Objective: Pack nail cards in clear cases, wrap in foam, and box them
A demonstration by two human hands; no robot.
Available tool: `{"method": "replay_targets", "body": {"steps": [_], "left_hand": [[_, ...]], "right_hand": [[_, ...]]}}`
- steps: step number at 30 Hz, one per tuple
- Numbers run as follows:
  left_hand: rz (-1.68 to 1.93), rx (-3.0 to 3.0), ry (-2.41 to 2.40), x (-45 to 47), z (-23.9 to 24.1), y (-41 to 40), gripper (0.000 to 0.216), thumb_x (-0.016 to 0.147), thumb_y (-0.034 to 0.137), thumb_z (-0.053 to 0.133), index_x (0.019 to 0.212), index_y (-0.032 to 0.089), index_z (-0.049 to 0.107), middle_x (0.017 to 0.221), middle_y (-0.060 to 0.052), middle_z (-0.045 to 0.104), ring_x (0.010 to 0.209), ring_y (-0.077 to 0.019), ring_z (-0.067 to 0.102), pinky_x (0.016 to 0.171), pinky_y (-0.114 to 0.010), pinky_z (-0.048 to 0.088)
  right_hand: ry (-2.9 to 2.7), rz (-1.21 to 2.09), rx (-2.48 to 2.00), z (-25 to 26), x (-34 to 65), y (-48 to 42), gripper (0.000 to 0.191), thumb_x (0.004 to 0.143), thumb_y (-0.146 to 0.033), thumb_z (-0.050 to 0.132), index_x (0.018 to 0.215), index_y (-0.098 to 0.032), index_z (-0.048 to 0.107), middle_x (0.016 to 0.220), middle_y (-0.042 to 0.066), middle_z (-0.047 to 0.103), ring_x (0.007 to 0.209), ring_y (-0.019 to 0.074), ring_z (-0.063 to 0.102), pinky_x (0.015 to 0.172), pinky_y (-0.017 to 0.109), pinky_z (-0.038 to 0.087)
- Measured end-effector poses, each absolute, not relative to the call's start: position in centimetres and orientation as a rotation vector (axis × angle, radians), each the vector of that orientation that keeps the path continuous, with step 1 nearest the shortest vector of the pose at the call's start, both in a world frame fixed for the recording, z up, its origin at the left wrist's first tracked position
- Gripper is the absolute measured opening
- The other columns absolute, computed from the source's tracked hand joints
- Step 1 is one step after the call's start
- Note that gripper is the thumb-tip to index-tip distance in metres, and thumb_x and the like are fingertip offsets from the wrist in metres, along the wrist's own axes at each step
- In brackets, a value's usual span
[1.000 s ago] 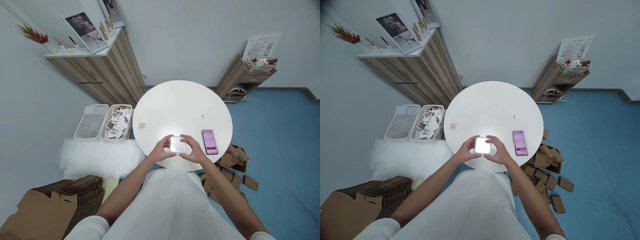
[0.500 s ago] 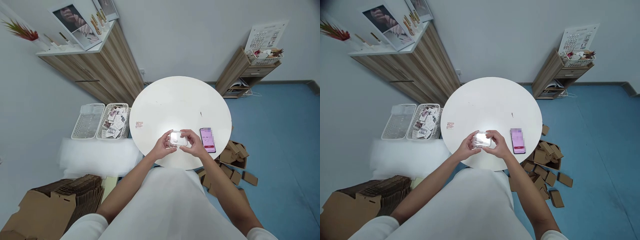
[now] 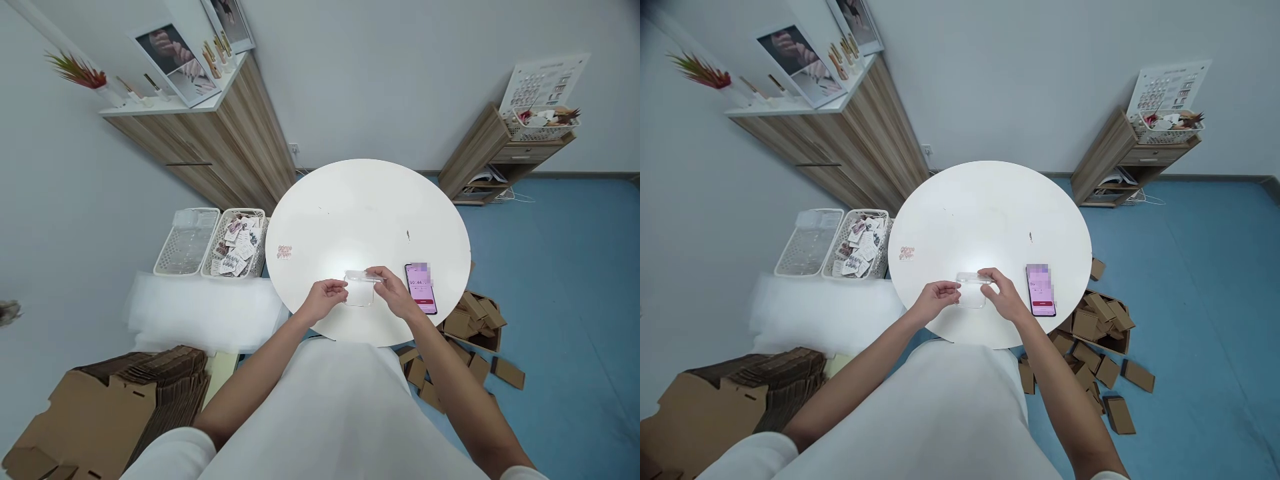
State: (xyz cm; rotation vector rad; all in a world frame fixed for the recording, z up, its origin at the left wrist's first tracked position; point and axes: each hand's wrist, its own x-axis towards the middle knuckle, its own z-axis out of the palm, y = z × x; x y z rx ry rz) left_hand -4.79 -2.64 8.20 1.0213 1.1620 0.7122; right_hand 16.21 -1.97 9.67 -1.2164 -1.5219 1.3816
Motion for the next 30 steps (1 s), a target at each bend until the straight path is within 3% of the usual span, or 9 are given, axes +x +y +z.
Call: {"method": "replay_targets", "body": {"steps": [4,8,11,18,24,30], "left_hand": [[0.701,1.014,1.142,-5.1,8.1,-3.1,0.037,0.066,0.036,0.067,0.095,0.014,0.062,0.082,-0.006,0.061,0.07,-0.0131,0.058,0.076,-0.034,0.047],[0.697,0.995,1.127,-5.5,8.1,-3.3,0.036,0.065,0.034,0.068,0.095,0.015,0.063,0.083,-0.006,0.062,0.073,-0.0133,0.058,0.078,-0.035,0.047],[0.686,0.977,1.111,-5.7,7.8,-3.5,0.035,0.065,0.032,0.068,0.095,0.016,0.063,0.084,-0.005,0.062,0.073,-0.0123,0.058,0.078,-0.034,0.046],[0.663,0.908,1.091,-5.6,7.1,-3.7,0.037,0.064,0.032,0.069,0.096,0.014,0.062,0.081,-0.005,0.06,0.069,-0.0109,0.058,0.074,-0.032,0.046],[0.666,0.912,1.101,-6.0,5.9,-3.7,0.037,0.065,0.031,0.068,0.098,0.014,0.061,0.082,-0.005,0.059,0.069,-0.0109,0.058,0.074,-0.032,0.047],[0.617,0.919,1.117,-6.1,3.1,-4.2,0.041,0.066,0.03,0.067,0.104,0.016,0.056,0.081,-0.004,0.06,0.072,-0.0119,0.058,0.076,-0.033,0.046]], "right_hand": [[-1.323,1.447,-1.307,9.4,15.6,-1.0,0.038,0.081,-0.05,0.04,0.099,-0.022,0.057,0.091,0.004,0.057,0.084,0.0153,0.053,0.08,0.034,0.043],[-1.122,1.578,-1.363,8.6,15.0,-0.4,0.038,0.075,-0.051,0.048,0.09,-0.019,0.062,0.068,0.0,0.053,0.061,0.0105,0.048,0.068,0.031,0.044],[-0.979,1.62,-1.398,8.0,14.6,-0.6,0.04,0.071,-0.05,0.053,0.094,-0.018,0.063,0.063,-0.002,0.049,0.055,0.0087,0.044,0.064,0.03,0.043],[-0.776,1.545,-1.456,6.7,13.8,-2.4,0.045,0.073,-0.052,0.049,0.102,-0.02,0.06,0.077,0.002,0.053,0.056,0.0088,0.047,0.059,0.028,0.045],[-0.885,1.355,-1.539,5.1,13.4,-6.4,0.049,0.072,-0.045,0.054,0.117,-0.026,0.048,0.096,0.004,0.053,0.07,0.0124,0.053,0.068,0.032,0.048],[-0.922,1.243,-1.671,2.4,11.7,-9.6,0.047,0.069,-0.043,0.057,0.11,-0.02,0.054,0.092,0.005,0.054,0.066,0.0126,0.051,0.066,0.034,0.048]]}}
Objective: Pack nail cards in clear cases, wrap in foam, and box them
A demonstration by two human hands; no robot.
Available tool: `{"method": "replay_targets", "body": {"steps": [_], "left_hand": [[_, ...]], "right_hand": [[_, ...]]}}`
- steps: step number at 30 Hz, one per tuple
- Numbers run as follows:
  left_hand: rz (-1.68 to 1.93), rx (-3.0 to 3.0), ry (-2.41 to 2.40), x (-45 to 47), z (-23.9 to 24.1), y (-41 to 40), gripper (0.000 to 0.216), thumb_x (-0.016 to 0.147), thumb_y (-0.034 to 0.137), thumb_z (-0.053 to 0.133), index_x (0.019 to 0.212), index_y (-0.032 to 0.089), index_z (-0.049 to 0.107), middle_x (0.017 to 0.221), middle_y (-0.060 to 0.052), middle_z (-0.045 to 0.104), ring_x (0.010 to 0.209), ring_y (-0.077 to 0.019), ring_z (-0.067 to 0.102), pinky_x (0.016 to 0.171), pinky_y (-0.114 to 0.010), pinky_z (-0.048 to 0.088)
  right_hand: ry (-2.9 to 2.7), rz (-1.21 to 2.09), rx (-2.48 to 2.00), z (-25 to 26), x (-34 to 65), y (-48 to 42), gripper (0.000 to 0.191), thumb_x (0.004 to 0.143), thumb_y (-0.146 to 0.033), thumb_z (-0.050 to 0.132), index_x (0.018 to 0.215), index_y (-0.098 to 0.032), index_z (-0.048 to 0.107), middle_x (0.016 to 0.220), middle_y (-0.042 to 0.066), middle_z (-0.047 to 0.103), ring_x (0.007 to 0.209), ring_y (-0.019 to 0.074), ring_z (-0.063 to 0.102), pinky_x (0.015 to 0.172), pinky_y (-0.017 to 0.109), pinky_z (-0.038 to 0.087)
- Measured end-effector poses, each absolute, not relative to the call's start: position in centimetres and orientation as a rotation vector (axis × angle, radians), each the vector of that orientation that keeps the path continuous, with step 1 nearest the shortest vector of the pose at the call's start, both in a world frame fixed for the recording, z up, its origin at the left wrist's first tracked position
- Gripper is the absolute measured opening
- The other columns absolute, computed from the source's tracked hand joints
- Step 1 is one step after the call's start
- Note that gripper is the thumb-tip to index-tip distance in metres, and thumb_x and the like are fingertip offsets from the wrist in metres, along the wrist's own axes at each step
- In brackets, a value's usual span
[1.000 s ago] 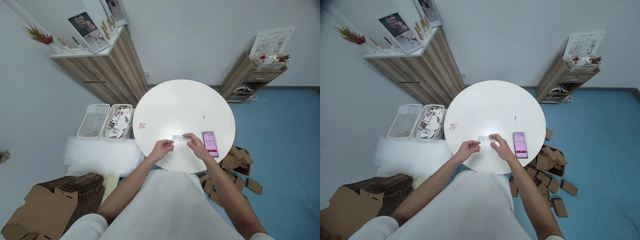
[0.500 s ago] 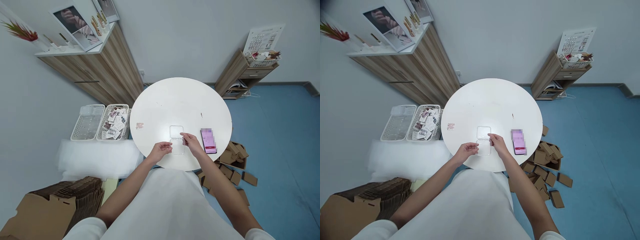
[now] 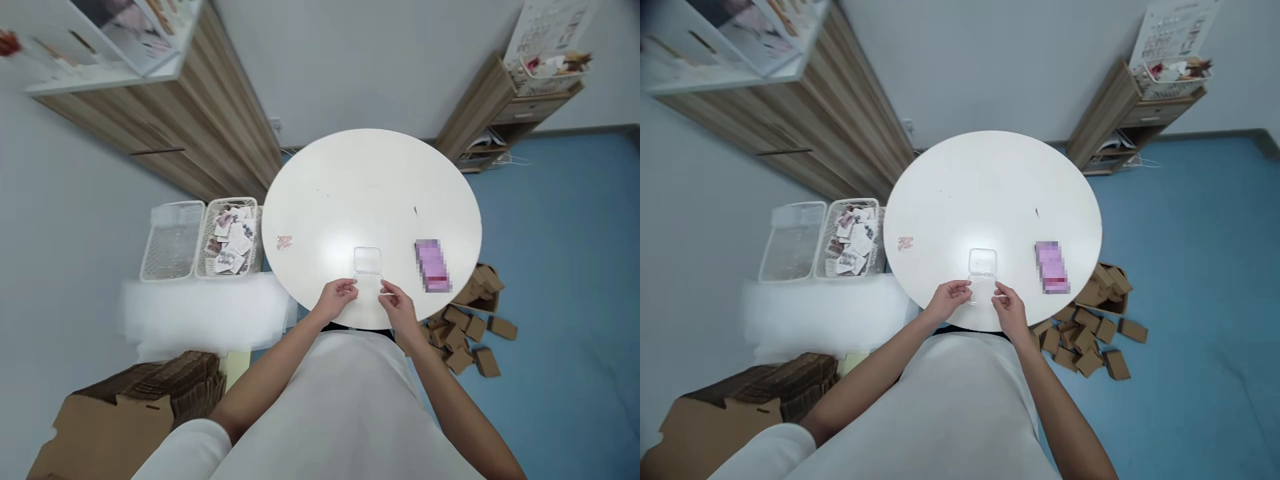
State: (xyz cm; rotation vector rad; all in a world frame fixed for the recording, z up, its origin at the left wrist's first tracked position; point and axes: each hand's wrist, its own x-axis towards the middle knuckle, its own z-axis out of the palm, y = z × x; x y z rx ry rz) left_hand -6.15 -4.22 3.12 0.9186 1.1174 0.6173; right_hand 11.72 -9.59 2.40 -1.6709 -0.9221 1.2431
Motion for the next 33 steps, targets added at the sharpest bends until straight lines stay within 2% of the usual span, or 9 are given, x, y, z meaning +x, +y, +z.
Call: {"method": "replay_targets", "body": {"steps": [2,6,10,16,20,25,33], "left_hand": [[0.6,0.91,1.158,-5.9,2.2,-4.3,0.044,0.067,0.031,0.067,0.106,0.017,0.052,0.08,-0.003,0.06,0.072,-0.0121,0.058,0.074,-0.032,0.046],[0.589,0.955,1.234,-4.8,1.0,-4.1,0.034,0.069,0.034,0.064,0.097,0.017,0.053,0.082,-0.003,0.059,0.071,-0.0115,0.058,0.072,-0.031,0.045],[0.565,1.001,1.341,-3.5,0.1,-3.7,0.033,0.069,0.03,0.061,0.099,0.018,0.052,0.086,-0.002,0.057,0.066,-0.0096,0.056,0.068,-0.029,0.044],[0.517,1.02,1.445,-2.2,-1.4,-3.6,0.032,0.07,0.026,0.058,0.101,0.019,0.051,0.081,0.0,0.055,0.06,-0.0078,0.052,0.064,-0.026,0.043],[0.489,1.062,1.498,-1.7,-2.6,-4.2,0.034,0.07,0.025,0.059,0.103,0.019,0.052,0.082,-0.001,0.055,0.069,-0.0103,0.052,0.068,-0.027,0.043],[0.423,1.185,1.578,-1.5,-2.9,-5.1,0.042,0.07,0.025,0.06,0.111,0.02,0.05,0.099,-0.006,0.053,0.08,-0.0137,0.051,0.073,-0.03,0.043],[0.396,1.159,1.615,-1.6,-2.2,-6.0,0.057,0.07,0.029,0.061,0.123,0.019,0.041,0.109,-0.009,0.05,0.088,-0.0167,0.051,0.076,-0.033,0.044]], "right_hand": [[-0.88,1.24,-1.73,1.6,11.6,-9.7,0.048,0.068,-0.042,0.057,0.11,-0.019,0.054,0.087,0.004,0.053,0.064,0.0122,0.051,0.063,0.033,0.048],[-0.867,1.296,-1.799,0.5,12.4,-8.9,0.048,0.068,-0.04,0.057,0.111,-0.018,0.054,0.08,0.002,0.053,0.06,0.0115,0.049,0.061,0.032,0.047],[-0.933,1.355,-1.831,-0.2,13.8,-7.5,0.044,0.069,-0.039,0.055,0.109,-0.02,0.054,0.082,0.002,0.054,0.062,0.0124,0.052,0.06,0.031,0.048],[-0.997,1.416,-1.836,-2.0,15.2,-6.8,0.04,0.068,-0.037,0.054,0.105,-0.021,0.053,0.083,0.002,0.055,0.064,0.0142,0.055,0.059,0.032,0.049],[-1.037,1.462,-1.846,-3.0,15.7,-7.1,0.038,0.068,-0.035,0.055,0.104,-0.021,0.053,0.084,0.002,0.056,0.066,0.0145,0.056,0.064,0.034,0.05],[-1.114,1.536,-1.831,-3.4,16.0,-7.4,0.039,0.069,-0.03,0.054,0.106,-0.021,0.051,0.089,0.003,0.056,0.068,0.0135,0.056,0.069,0.035,0.05],[-1.089,1.664,-1.794,-3.0,16.8,-6.6,0.047,0.068,-0.028,0.056,0.113,-0.021,0.046,0.1,0.005,0.054,0.073,0.0135,0.057,0.071,0.034,0.05]]}}
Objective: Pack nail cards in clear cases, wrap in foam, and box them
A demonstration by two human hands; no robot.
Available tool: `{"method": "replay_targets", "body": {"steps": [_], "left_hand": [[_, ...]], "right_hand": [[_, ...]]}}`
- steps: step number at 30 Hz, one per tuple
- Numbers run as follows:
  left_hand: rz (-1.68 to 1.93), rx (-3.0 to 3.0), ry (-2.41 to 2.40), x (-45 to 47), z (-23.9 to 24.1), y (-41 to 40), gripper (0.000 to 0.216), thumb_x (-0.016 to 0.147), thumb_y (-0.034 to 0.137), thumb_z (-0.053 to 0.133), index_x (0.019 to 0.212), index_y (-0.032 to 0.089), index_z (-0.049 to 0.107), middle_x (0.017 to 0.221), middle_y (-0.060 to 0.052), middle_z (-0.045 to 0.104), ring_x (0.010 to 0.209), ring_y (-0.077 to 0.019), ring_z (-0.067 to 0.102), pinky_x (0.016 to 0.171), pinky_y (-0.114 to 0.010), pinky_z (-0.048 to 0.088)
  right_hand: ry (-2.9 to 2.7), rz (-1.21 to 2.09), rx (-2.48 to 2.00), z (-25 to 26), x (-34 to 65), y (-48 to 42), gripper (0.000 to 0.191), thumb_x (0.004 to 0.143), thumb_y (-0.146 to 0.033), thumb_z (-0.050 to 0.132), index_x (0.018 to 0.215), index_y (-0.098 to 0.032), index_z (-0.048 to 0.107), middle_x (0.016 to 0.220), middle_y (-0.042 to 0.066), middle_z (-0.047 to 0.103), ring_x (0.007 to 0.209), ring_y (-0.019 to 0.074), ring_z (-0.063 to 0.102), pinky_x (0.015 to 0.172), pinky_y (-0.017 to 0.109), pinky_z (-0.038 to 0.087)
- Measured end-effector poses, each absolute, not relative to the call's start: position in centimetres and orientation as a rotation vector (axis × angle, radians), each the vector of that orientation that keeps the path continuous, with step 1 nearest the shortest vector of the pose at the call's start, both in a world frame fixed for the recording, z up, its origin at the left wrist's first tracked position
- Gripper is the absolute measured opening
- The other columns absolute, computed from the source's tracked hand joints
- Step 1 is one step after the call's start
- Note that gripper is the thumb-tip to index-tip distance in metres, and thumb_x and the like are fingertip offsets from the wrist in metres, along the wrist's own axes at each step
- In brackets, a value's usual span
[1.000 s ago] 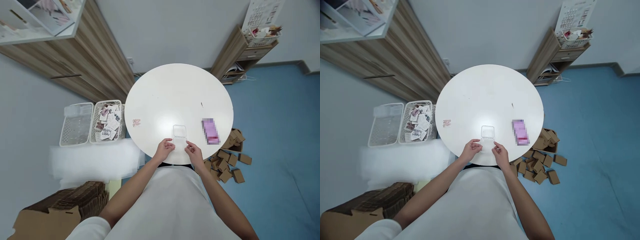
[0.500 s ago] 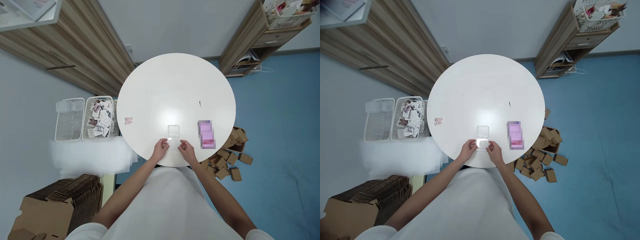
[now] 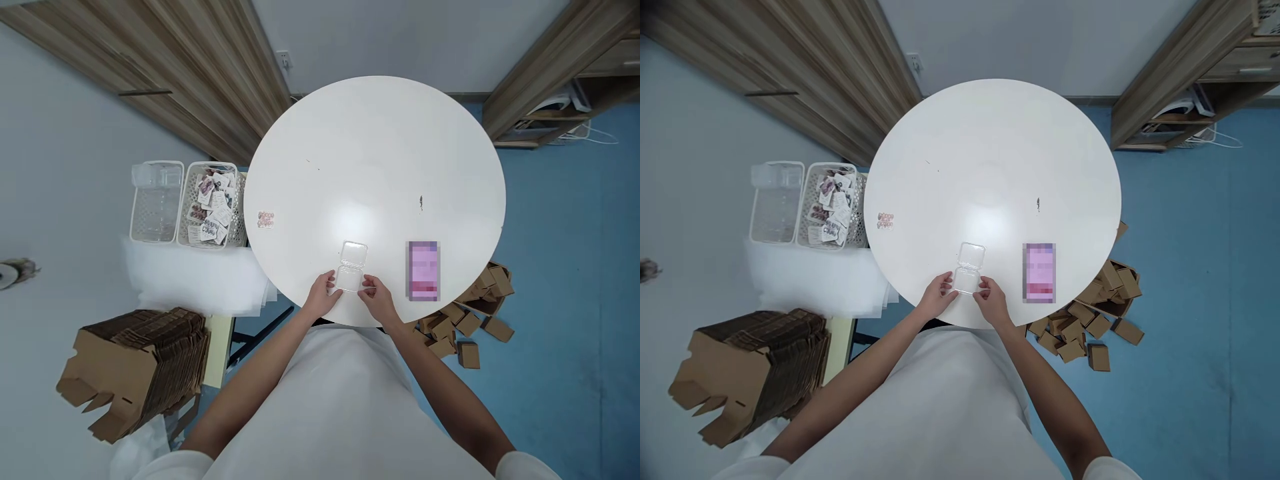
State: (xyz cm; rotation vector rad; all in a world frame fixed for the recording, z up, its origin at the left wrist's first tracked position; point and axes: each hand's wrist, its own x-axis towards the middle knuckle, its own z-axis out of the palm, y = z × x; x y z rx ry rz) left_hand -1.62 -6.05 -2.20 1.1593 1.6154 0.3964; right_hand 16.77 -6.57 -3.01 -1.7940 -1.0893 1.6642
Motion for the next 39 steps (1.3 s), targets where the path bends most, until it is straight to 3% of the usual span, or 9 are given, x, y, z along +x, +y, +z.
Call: {"method": "replay_targets", "body": {"steps": [9,19,25,29,33,39], "left_hand": [[0.37,1.154,1.608,-1.8,-1.7,-6.2,0.055,0.073,0.022,0.057,0.124,0.021,0.037,0.115,-0.009,0.05,0.098,-0.0165,0.05,0.081,-0.032,0.044],[0.355,1.302,1.629,-8.8,-1.3,-3.9,0.041,0.076,0.027,0.052,0.116,0.022,0.045,0.114,-0.007,0.053,0.097,-0.0157,0.052,0.079,-0.03,0.045],[0.419,1.317,1.692,-17.1,-1.7,-1.6,0.039,0.076,0.031,0.053,0.113,0.021,0.048,0.11,-0.007,0.056,0.096,-0.0162,0.053,0.078,-0.03,0.044],[0.472,1.318,1.786,-22.5,-1.9,1.3,0.043,0.074,0.028,0.054,0.115,0.018,0.046,0.103,-0.007,0.058,0.087,-0.0154,0.055,0.071,-0.028,0.046],[0.378,1.547,1.773,-25.6,-1.5,5.4,0.048,0.072,0.025,0.056,0.118,0.016,0.043,0.102,-0.006,0.056,0.077,-0.014,0.054,0.074,-0.03,0.045],[0.136,1.802,1.731,-25.8,-1.0,10.4,0.059,0.071,0.018,0.056,0.126,0.017,0.035,0.112,-0.011,0.048,0.087,-0.0193,0.054,0.074,-0.031,0.043]], "right_hand": [[-1.048,1.726,-1.807,-1.7,16.8,-5.5,0.05,0.068,-0.029,0.056,0.116,-0.022,0.044,0.106,0.005,0.052,0.078,0.0125,0.057,0.074,0.032,0.049],[-0.95,1.462,-1.92,-0.3,15.8,-4.4,0.044,0.07,-0.034,0.055,0.111,-0.022,0.049,0.104,0.005,0.055,0.072,0.0117,0.054,0.072,0.032,0.047],[-1.063,1.421,-1.907,0.9,10.2,-2.2,0.037,0.071,-0.035,0.054,0.105,-0.021,0.053,0.099,0.004,0.057,0.069,0.0111,0.053,0.07,0.032,0.046],[-1.314,1.552,-1.874,0.3,4.7,0.5,0.034,0.072,-0.033,0.053,0.105,-0.023,0.053,0.099,0.004,0.057,0.07,0.0117,0.054,0.067,0.03,0.046],[-1.641,1.639,-1.798,-0.5,-0.3,4.0,0.033,0.072,-0.029,0.054,0.105,-0.023,0.053,0.099,0.003,0.057,0.075,0.0118,0.055,0.069,0.029,0.045],[-1.836,1.392,-1.859,-1.7,-5.2,8.3,0.039,0.072,-0.021,0.055,0.11,-0.022,0.049,0.103,0.005,0.054,0.081,0.0133,0.053,0.074,0.029,0.044]]}}
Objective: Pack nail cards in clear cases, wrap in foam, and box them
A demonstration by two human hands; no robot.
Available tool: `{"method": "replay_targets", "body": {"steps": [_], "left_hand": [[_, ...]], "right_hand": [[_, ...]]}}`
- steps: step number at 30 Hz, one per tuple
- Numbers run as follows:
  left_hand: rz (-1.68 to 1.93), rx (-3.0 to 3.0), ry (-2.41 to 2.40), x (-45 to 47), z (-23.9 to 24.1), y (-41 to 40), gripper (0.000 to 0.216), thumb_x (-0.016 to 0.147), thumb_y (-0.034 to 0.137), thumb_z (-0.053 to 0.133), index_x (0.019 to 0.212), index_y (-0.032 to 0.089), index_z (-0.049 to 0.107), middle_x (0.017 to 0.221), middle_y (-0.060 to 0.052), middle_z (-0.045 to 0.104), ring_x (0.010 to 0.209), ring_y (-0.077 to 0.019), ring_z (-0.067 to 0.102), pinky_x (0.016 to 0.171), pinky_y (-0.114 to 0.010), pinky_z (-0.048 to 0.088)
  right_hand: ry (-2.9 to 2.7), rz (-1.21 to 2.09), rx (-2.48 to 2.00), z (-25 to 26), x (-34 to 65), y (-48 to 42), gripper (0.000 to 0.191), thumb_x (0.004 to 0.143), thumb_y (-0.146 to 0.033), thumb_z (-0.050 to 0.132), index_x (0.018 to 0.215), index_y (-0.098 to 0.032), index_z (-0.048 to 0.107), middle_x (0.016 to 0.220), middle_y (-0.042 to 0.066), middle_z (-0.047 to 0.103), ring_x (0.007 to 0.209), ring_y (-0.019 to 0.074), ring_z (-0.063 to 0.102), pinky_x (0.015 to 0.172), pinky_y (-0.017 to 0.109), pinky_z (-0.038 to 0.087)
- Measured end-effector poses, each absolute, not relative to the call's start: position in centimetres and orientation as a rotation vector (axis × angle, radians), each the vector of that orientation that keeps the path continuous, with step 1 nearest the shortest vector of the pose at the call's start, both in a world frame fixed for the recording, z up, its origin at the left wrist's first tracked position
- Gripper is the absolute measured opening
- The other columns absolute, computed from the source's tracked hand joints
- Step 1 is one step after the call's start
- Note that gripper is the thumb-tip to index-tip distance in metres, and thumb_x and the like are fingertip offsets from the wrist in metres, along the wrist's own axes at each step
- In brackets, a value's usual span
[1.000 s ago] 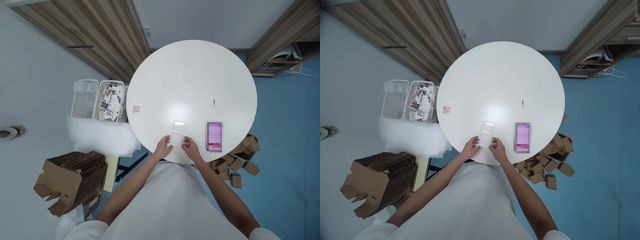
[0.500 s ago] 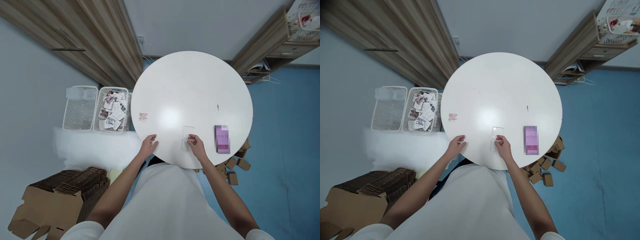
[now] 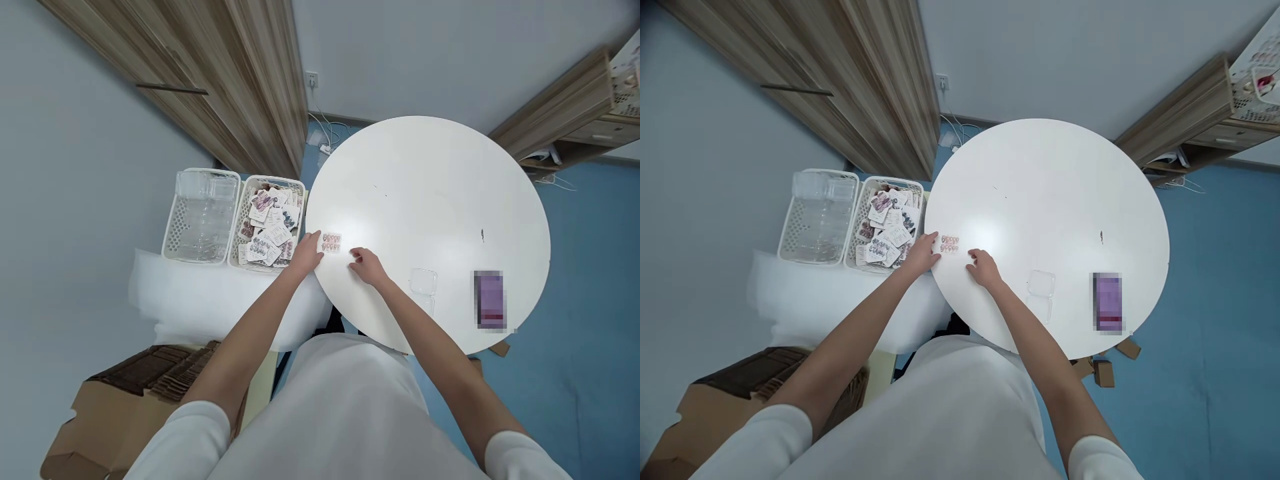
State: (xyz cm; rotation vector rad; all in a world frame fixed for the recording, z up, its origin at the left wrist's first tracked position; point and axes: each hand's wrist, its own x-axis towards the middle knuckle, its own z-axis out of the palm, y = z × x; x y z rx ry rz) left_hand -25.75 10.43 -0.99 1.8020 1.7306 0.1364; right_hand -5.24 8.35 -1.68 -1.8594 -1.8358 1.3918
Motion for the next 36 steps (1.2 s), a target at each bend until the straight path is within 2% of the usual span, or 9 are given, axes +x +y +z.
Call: {"method": "replay_targets", "body": {"steps": [5,9,14,20,24,28,36], "left_hand": [[-0.044,1.82,1.673,-25.2,-1.5,12.2,0.075,0.069,0.02,0.059,0.133,0.015,0.021,0.109,-0.013,0.05,0.094,-0.0235,0.052,0.075,-0.031,0.041],[-0.02,1.795,1.684,-25.1,-2.4,12.3,0.069,0.07,0.02,0.058,0.13,0.016,0.026,0.107,-0.011,0.051,0.096,-0.0231,0.051,0.076,-0.03,0.041],[0.142,1.737,1.676,-25.3,-3.3,11.8,0.059,0.07,0.017,0.057,0.125,0.019,0.034,0.107,-0.009,0.049,0.09,-0.0213,0.052,0.075,-0.031,0.042],[0.293,1.721,1.668,-25.2,-3.6,10.8,0.058,0.071,0.013,0.054,0.125,0.02,0.034,0.11,-0.009,0.046,0.091,-0.0214,0.052,0.074,-0.032,0.043],[0.385,1.739,1.651,-24.7,-3.3,9.8,0.058,0.072,0.011,0.052,0.126,0.018,0.032,0.11,-0.01,0.045,0.094,-0.0211,0.05,0.079,-0.033,0.043],[0.428,1.741,1.561,-24.1,-2.4,8.6,0.063,0.071,0.016,0.055,0.129,0.018,0.028,0.108,-0.009,0.045,0.091,-0.0193,0.05,0.082,-0.033,0.042],[0.514,1.778,1.354,-20.0,0.8,5.0,0.064,0.07,0.019,0.059,0.127,0.022,0.031,0.105,-0.006,0.047,0.092,-0.0178,0.05,0.08,-0.031,0.043]], "right_hand": [[-1.939,1.241,-1.918,-2.6,-8.3,10.6,0.055,0.071,-0.022,0.057,0.122,-0.022,0.037,0.107,0.006,0.049,0.085,0.0155,0.052,0.072,0.028,0.043],[-2.039,1.133,-2.05,-2.9,-9.7,11.4,0.067,0.071,-0.026,0.059,0.129,-0.024,0.027,0.111,0.008,0.046,0.089,0.0195,0.052,0.066,0.028,0.042],[-2.104,1.087,-2.084,-3.1,-9.8,11.5,0.06,0.074,-0.025,0.056,0.127,-0.028,0.029,0.109,0.007,0.044,0.084,0.0186,0.053,0.061,0.027,0.04],[-2.047,1.048,-2.018,-3.6,-9.6,10.8,0.056,0.074,-0.023,0.054,0.125,-0.026,0.032,0.108,0.007,0.045,0.088,0.0199,0.052,0.065,0.03,0.042],[-2.089,1.055,-1.822,-3.7,-8.9,9.8,0.063,0.073,-0.019,0.052,0.13,-0.021,0.025,0.111,0.008,0.045,0.095,0.0211,0.049,0.074,0.033,0.043],[-2.041,1.138,-1.692,-2.8,-7.2,8.3,0.067,0.073,-0.018,0.051,0.133,-0.02,0.02,0.113,0.009,0.043,0.097,0.02,0.048,0.077,0.033,0.044],[-1.924,1.198,-1.615,0.9,-0.9,3.6,0.073,0.072,-0.026,0.058,0.134,-0.028,0.02,0.108,0.006,0.044,0.088,0.0176,0.049,0.078,0.035,0.045]]}}
